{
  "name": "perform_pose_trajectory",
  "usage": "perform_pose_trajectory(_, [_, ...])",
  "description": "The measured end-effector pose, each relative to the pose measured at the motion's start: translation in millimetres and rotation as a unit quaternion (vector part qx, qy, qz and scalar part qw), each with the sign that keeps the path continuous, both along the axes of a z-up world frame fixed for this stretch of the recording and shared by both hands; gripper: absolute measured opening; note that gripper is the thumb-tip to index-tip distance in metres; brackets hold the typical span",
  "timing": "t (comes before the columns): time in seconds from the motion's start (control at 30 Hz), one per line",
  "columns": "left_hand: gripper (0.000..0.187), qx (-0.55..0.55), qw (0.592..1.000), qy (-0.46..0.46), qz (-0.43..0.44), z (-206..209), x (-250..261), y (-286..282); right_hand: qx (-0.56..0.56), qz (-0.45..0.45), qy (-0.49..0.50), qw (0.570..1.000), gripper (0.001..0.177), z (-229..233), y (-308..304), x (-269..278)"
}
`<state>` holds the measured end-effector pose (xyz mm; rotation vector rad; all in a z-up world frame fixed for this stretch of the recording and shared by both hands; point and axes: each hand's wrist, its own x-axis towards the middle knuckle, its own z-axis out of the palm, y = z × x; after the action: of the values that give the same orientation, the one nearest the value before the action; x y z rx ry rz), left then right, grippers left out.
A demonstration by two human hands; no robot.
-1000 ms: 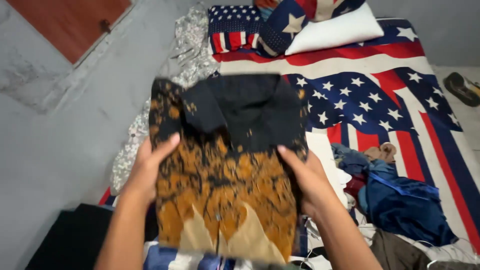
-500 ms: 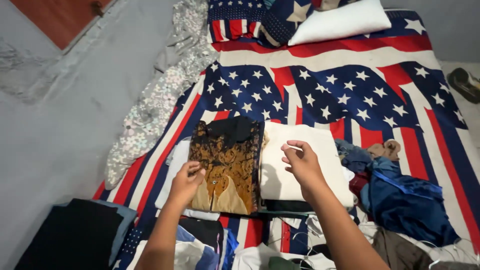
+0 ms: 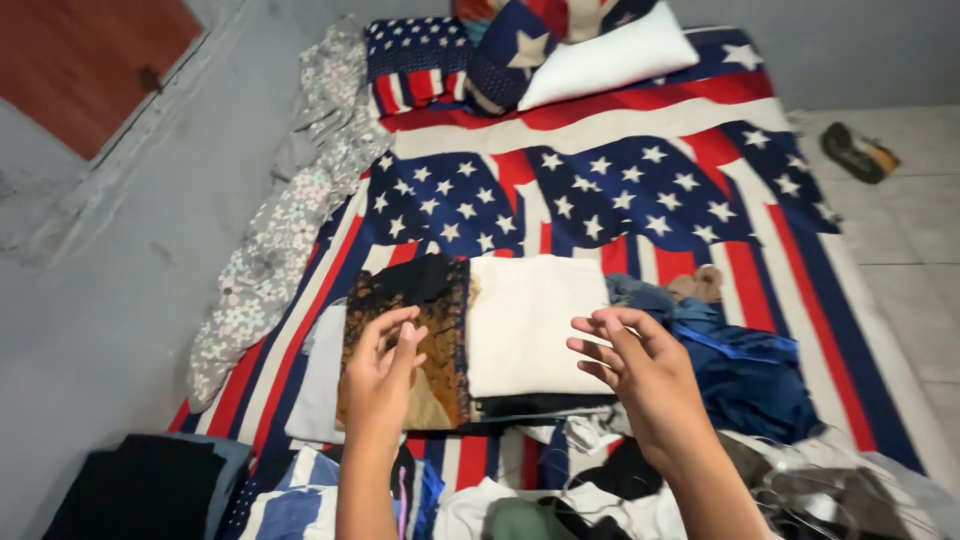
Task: The person takes folded shirts from a wardrobe shelf and places them on a bed. They then pick up shirts from the bed, place them on hangers, and hang them inside the wardrobe.
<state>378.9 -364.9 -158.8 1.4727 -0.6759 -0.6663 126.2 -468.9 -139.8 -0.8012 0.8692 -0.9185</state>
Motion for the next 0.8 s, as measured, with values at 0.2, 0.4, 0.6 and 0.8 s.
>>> perform_pose_trajectory(0.2, [0.034,-0.056,0.997,-0.026,-0.039,74,-81,6,-0.069,-0.001,-0.035,0.997,0.022,45,16,-92])
perform_pose_trajectory(0.4, [0.034,-0.095,0.994,-0.01,-0.06,135,-166,55,-0.109,-0.003,0.012,0.994,0.02,111,47,-182])
perform_pose_trajectory(0.6, [0.033,-0.108,0.989,-0.067,-0.081,180,-244,125,-0.172,0.044,-0.045,0.983,0.018,168,80,-234])
perform_pose_trajectory(0.8, [0.028,-0.129,0.986,-0.083,-0.06,209,-291,201,-0.175,0.154,-0.117,0.965,0.016,213,124,-228])
